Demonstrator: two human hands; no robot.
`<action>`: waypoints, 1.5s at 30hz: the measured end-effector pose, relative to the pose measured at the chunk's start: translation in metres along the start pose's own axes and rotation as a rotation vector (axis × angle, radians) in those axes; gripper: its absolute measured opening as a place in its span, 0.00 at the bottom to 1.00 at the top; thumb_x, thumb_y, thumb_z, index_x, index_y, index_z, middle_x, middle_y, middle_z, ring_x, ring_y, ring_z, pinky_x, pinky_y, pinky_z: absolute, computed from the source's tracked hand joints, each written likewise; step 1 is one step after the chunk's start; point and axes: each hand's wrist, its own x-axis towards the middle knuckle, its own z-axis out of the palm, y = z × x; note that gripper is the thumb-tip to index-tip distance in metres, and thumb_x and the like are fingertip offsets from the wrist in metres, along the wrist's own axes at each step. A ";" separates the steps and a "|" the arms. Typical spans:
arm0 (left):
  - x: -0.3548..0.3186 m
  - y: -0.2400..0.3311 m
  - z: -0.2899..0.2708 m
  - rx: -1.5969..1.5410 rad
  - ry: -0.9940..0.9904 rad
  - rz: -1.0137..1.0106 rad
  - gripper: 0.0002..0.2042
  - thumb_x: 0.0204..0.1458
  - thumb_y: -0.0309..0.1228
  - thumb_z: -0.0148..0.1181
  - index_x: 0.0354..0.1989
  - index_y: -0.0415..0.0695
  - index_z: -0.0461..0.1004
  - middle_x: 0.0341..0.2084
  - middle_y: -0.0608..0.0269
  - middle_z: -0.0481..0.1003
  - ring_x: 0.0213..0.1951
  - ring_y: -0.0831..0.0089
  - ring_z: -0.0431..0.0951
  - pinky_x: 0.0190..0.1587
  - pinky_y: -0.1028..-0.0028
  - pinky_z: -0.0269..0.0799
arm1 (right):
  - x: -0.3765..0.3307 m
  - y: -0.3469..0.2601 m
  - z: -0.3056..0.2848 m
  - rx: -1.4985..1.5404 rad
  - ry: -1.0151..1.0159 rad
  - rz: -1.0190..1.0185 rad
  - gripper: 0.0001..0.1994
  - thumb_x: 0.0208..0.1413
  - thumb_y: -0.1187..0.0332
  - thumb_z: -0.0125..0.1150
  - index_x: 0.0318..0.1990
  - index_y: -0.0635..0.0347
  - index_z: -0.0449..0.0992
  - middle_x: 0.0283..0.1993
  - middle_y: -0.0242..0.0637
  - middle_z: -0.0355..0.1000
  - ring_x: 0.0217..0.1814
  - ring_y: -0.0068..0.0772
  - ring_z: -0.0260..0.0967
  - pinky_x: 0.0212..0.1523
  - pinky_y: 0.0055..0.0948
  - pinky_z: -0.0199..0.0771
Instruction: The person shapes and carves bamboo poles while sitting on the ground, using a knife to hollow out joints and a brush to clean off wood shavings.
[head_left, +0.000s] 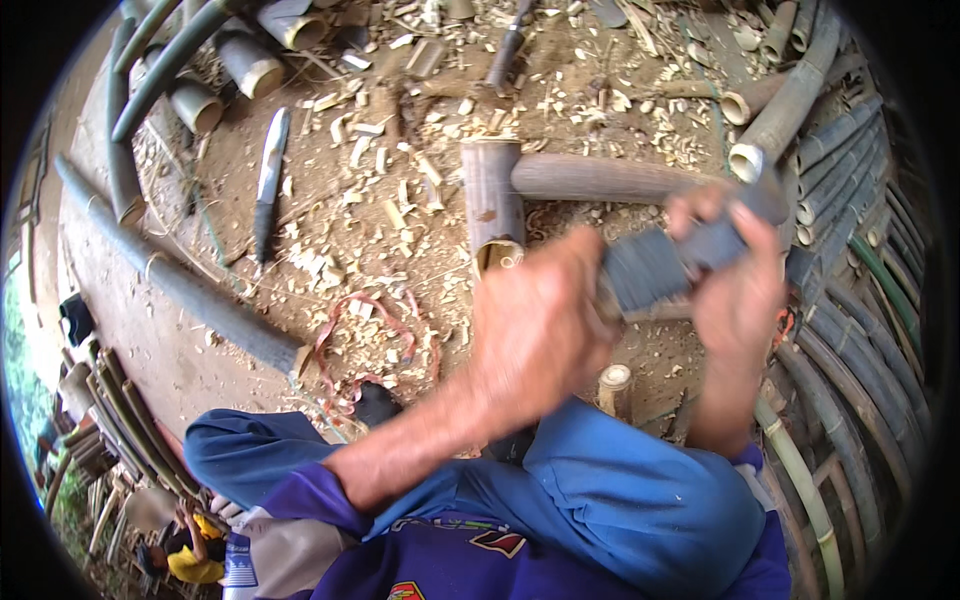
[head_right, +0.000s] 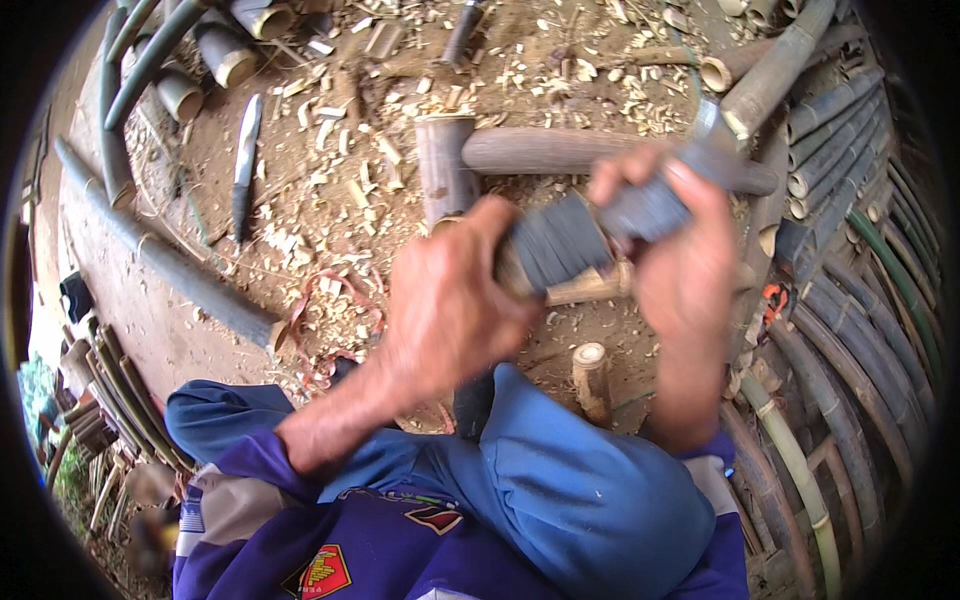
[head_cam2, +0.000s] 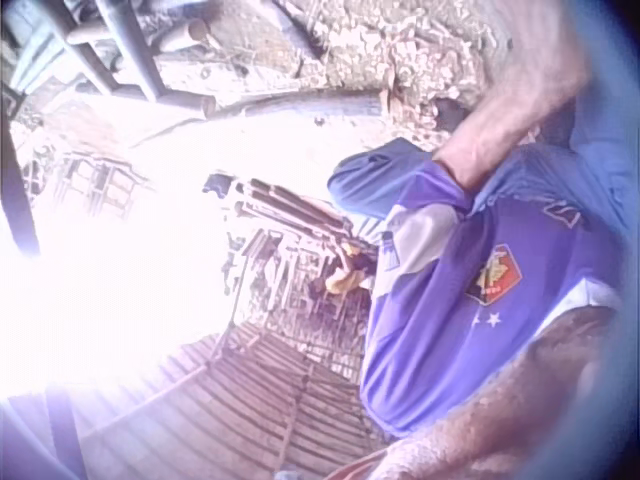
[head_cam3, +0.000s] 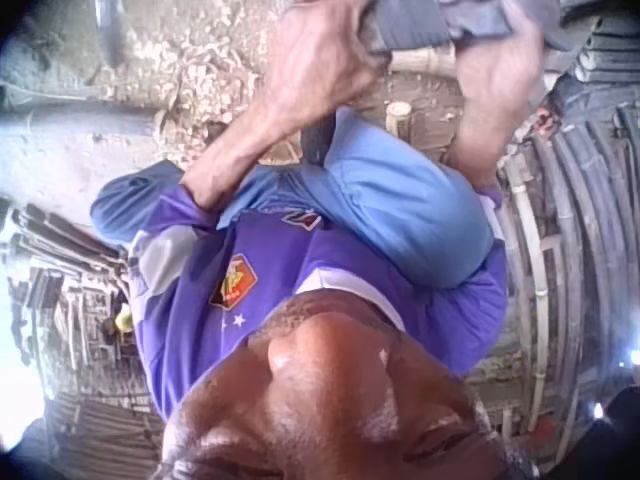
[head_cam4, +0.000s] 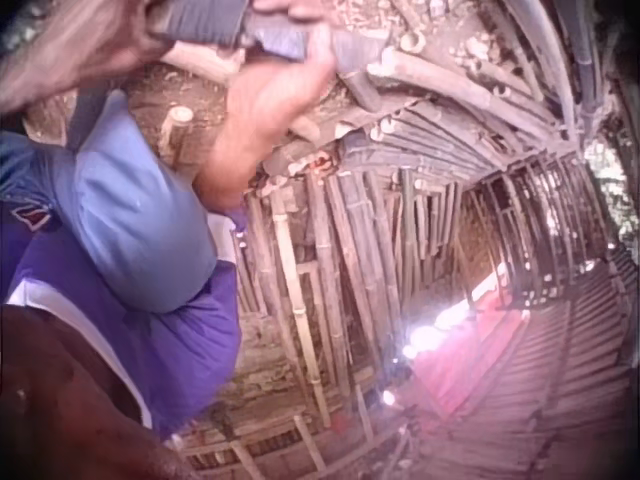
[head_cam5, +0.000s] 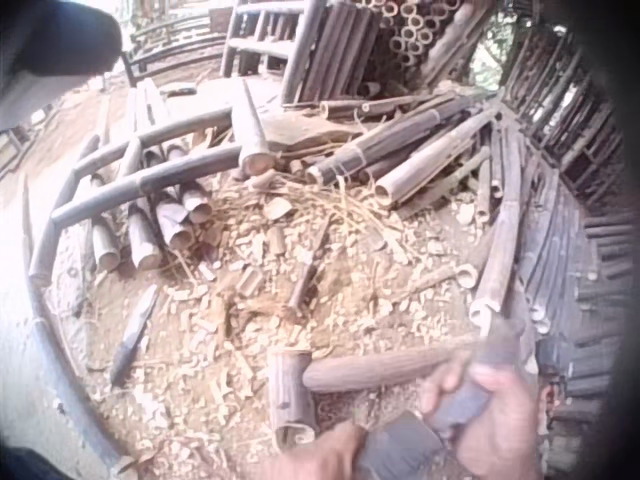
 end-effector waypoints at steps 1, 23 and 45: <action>-0.008 0.006 -0.001 -0.016 -0.093 0.026 0.13 0.40 0.23 0.65 0.32 0.40 0.66 0.25 0.51 0.75 0.29 0.53 0.80 0.30 0.56 0.75 | -0.024 -0.019 -0.008 0.040 -0.139 0.056 0.15 0.62 0.57 0.48 0.43 0.61 0.69 0.39 0.46 0.75 0.30 0.30 0.70 0.23 0.28 0.74; -0.030 -0.055 -0.054 0.658 -0.207 -0.241 0.11 0.37 0.30 0.69 0.28 0.38 0.77 0.23 0.49 0.78 0.26 0.56 0.81 0.31 0.60 0.75 | -0.023 0.158 0.038 0.653 -0.107 0.717 0.12 0.65 0.60 0.47 0.44 0.58 0.70 0.49 0.40 0.75 0.41 0.28 0.74 0.41 0.32 0.83; -0.071 -0.083 -0.043 0.060 -0.173 -0.690 0.20 0.33 0.37 0.76 0.33 0.36 0.82 0.24 0.51 0.81 0.25 0.67 0.80 0.36 0.65 0.77 | -0.013 0.171 0.050 0.318 -0.195 0.760 0.10 0.64 0.67 0.50 0.45 0.65 0.72 0.39 0.46 0.76 0.28 0.29 0.72 0.29 0.38 0.84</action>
